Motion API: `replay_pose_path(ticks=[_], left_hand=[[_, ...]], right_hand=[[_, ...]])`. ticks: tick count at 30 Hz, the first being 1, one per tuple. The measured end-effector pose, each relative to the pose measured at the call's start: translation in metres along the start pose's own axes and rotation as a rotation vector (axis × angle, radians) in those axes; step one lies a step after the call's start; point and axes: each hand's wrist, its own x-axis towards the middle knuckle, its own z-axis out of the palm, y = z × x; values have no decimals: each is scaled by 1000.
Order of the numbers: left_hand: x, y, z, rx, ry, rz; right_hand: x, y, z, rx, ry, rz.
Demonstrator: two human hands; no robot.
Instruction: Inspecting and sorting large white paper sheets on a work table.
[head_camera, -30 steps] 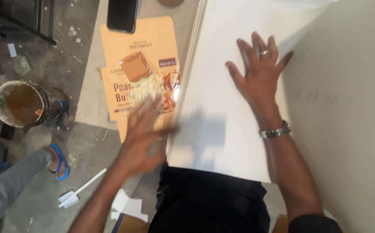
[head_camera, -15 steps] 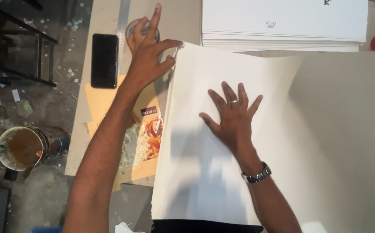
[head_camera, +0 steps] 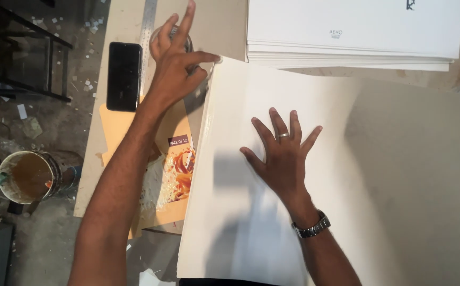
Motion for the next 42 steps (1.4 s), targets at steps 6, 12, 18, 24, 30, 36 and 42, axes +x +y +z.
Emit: replay_pose_path(ticks=[6,12,18,24,30,36,42], left_hand=[[-15,13,-13,-58,-53,-58],[-63,46,-29,-40,-100,-50],[-142,100,-59,-61,-118,-36],[-248,150,-87,-21,-177,32],[-342,203,-104,41,-80,107],[-369,243,-107,-190,30,-195],[-316,225,-110,-114,-38,-207]], right_hand=[[1,1,1,4,-2,2],[-1,1,0,-17,-7,-2],[-8,14,15,172,30,-34],[-4,8,3,10,-34,-15],[-4,14,2,64,-34,-27],[-4,21,6,82,-27,-34],[-2,22,4,82,-49,-13]])
